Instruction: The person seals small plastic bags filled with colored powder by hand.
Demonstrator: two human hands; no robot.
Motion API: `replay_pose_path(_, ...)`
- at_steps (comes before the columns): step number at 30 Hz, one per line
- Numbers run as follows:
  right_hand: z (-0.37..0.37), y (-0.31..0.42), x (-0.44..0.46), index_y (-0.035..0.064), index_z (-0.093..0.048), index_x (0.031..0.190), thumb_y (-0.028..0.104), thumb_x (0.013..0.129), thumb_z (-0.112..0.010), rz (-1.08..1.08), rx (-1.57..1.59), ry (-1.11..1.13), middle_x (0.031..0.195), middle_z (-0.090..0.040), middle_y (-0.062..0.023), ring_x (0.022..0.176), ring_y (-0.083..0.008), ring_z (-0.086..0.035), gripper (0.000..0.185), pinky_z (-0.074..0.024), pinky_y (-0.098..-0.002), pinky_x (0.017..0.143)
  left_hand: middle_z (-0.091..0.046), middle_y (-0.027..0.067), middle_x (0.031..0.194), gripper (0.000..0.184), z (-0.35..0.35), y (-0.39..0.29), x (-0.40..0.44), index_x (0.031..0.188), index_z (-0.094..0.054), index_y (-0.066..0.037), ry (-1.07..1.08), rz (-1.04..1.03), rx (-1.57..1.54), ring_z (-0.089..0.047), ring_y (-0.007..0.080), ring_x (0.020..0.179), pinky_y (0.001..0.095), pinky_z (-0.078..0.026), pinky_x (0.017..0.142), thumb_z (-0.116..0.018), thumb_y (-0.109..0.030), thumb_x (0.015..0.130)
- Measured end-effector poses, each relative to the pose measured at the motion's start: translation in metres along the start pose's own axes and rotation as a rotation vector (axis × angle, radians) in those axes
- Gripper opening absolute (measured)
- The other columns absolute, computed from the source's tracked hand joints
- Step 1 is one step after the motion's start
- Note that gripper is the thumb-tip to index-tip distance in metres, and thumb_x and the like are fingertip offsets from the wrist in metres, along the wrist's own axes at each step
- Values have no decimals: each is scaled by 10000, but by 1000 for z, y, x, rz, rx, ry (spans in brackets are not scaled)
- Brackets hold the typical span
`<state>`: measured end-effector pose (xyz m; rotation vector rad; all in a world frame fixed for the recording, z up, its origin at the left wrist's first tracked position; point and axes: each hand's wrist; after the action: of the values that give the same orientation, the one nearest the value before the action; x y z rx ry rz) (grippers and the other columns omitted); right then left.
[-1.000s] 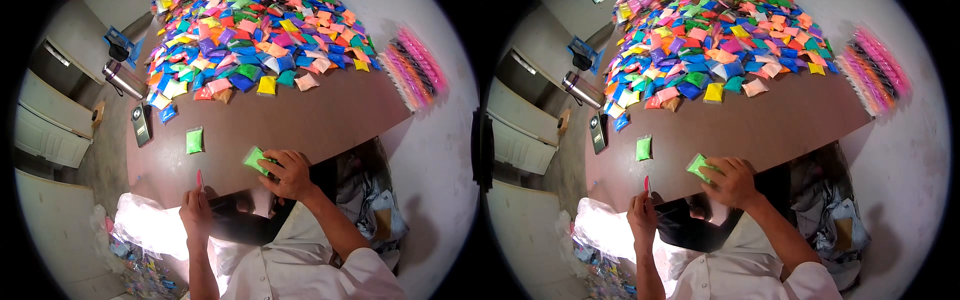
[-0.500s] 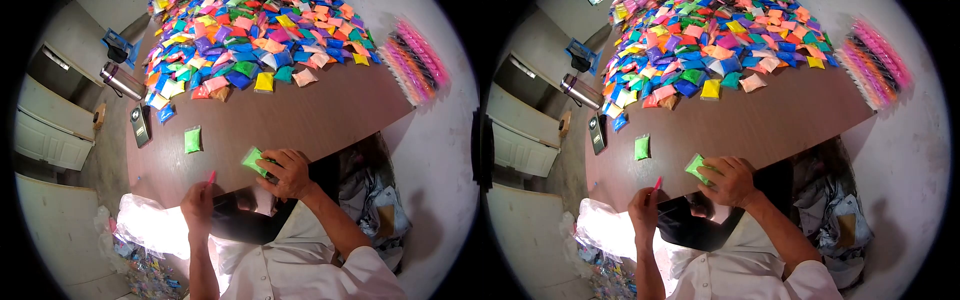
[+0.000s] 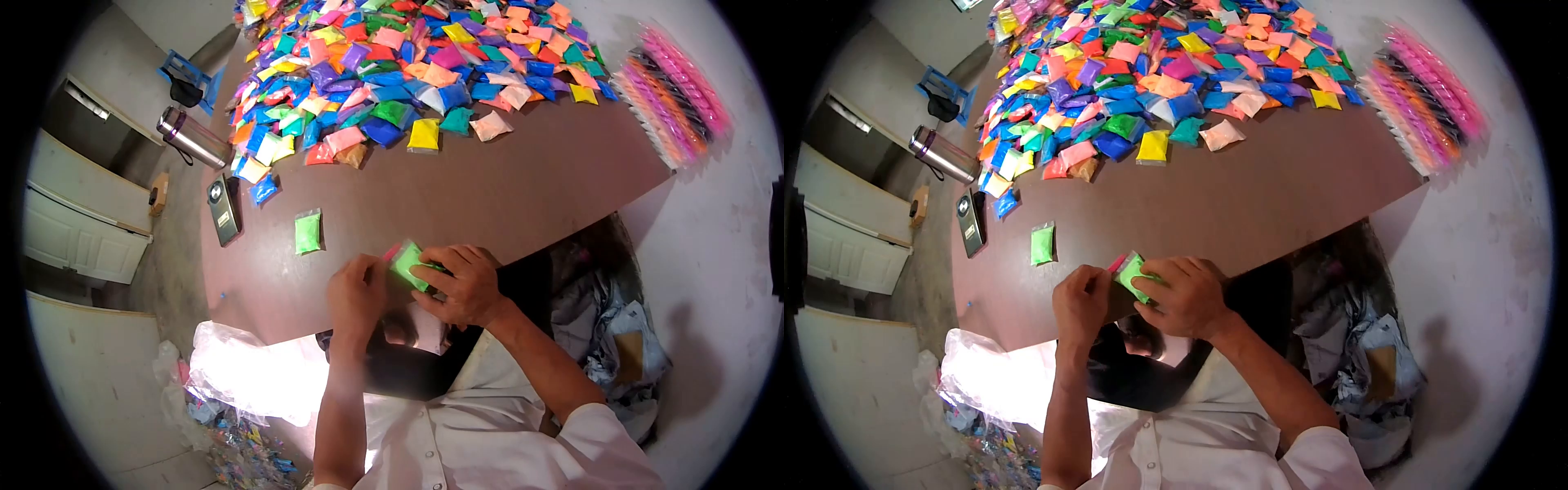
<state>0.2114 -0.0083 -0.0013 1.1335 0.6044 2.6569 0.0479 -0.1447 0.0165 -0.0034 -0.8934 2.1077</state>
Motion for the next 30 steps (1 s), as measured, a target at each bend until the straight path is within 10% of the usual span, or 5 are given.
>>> replay_pose_path(30,-2,-1,-3,197,-773,1047,249,676,-907,-14,-16,-17,1109,-702,9,897,-211,-683,399,-535,-364,823,-758,182,840,121,10,-24,19,892,-748,15,135,48,-24,-749,334,728,389,-572,678,-754,-104,913)
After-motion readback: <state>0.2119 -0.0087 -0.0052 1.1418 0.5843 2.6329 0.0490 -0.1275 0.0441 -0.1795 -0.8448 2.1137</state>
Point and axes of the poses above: each hand's wrist, its own x-axis towards the middle knuckle, its own z-axis out of the back of the hand, y = z × x
